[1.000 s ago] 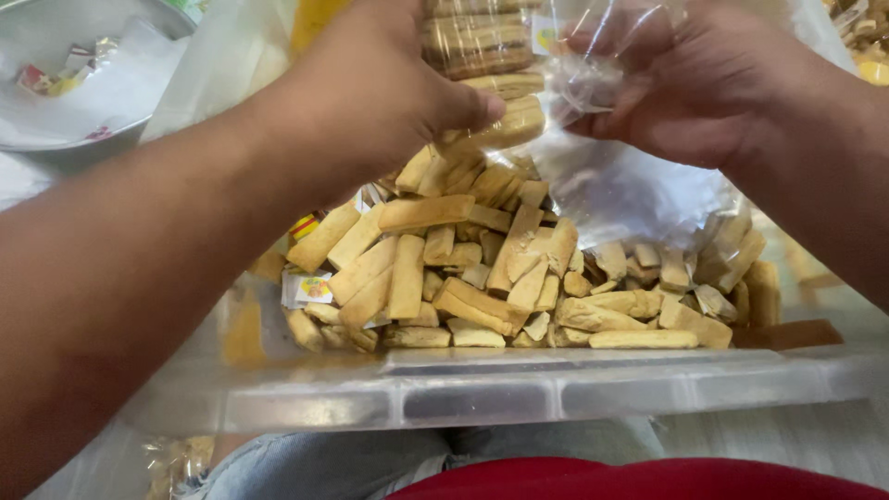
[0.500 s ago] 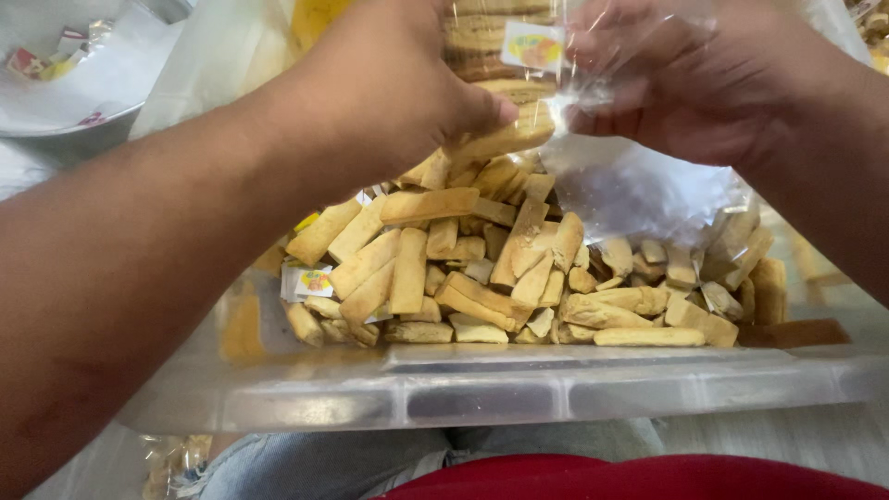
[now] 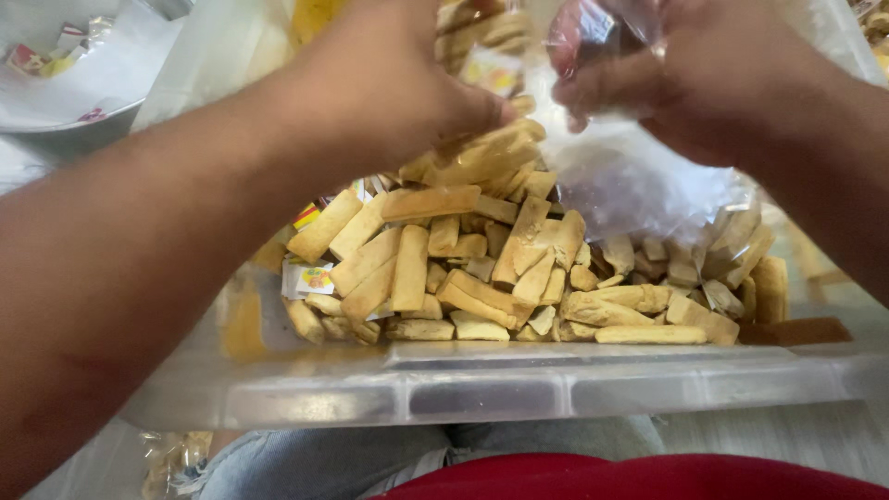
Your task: The person places rectangular biscuit sticks from a large plastic bin into small clear plastic bags. They fill each bag with several biscuits and then set the filled bag aside.
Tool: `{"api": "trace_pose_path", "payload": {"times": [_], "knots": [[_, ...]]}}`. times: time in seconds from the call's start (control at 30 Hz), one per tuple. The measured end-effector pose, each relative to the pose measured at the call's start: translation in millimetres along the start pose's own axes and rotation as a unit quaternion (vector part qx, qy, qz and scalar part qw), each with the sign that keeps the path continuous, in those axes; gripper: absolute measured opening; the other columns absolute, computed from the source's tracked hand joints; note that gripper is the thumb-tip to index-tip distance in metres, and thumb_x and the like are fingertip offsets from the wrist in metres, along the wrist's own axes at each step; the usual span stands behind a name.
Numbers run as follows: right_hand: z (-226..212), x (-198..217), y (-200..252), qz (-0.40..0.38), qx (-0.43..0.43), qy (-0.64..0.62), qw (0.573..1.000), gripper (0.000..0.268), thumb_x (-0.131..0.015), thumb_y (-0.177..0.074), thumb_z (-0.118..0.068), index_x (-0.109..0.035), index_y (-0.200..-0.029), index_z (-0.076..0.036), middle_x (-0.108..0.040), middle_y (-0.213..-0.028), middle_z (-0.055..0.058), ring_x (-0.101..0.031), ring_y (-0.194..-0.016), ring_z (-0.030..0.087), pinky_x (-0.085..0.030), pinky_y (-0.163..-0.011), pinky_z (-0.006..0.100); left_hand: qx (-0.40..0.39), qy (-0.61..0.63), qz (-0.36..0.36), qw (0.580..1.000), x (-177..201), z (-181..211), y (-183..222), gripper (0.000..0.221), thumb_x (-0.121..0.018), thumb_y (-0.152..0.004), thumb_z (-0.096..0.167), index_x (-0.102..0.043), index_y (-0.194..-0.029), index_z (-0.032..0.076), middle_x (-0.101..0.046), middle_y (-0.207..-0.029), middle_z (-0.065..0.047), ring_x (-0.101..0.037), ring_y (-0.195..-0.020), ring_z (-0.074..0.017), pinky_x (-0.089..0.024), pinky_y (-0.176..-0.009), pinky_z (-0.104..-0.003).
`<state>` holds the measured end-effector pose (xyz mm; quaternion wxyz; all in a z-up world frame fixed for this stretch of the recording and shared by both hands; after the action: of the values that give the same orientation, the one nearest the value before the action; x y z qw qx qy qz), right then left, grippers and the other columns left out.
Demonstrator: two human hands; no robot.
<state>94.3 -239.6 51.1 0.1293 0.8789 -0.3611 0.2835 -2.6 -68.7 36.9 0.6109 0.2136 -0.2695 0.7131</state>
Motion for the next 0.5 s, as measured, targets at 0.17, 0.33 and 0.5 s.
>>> {"api": "trace_pose_path", "payload": {"times": [0.17,0.33,0.5], "knots": [[-20.0,-1.5,12.1,-0.084,0.251,0.181,0.947,0.007,-0.072,-0.101,0.001,-0.071,-0.096,-0.005,-0.069,-0.091,0.007,-0.064,-0.078,0.015,-0.055,-0.066,0.031,-0.052,-0.108,0.025,0.992,8.4,17.6,6.1,0.069,-0.089,-0.081,0.048,-0.062,-0.128,0.006,-0.074,-0.103,-0.012,-0.074,-0.09,-0.0226,-0.058,-0.079,-0.038],[6.4,15.5,4.8,-0.052,0.245,0.097,0.963,0.016,-0.064,-0.104,0.001,-0.072,-0.113,-0.008,-0.073,-0.1,0.006,-0.068,-0.082,0.008,-0.061,-0.074,0.026,0.016,-0.079,-0.052,0.995,2.2,18.3,11.4,0.044,-0.077,-0.081,0.04,-0.07,-0.115,0.013,-0.08,-0.095,-0.008,-0.076,-0.081,-0.0191,-0.063,-0.066,-0.033],[31.0,51.9,-19.1,0.055,0.24,0.415,0.876,0.024,-0.059,-0.105,-0.003,-0.071,-0.125,-0.003,-0.072,-0.105,0.019,-0.06,-0.064,0.023,-0.046,-0.053,0.037,0.097,-0.144,-0.033,0.984,25.5,4.2,11.1,0.037,-0.068,-0.09,0.042,-0.069,-0.118,0.019,-0.08,-0.099,-0.007,-0.077,-0.083,-0.0202,-0.062,-0.067,-0.034]]}}
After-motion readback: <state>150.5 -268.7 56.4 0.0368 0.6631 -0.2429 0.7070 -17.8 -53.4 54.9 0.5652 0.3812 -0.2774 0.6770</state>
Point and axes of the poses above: each hand's wrist, its own y-axis away from the middle knuckle, its own x-axis out of the back of the hand, z = x × y, the point moved 5 cm from there along -y, towards the middle knuckle
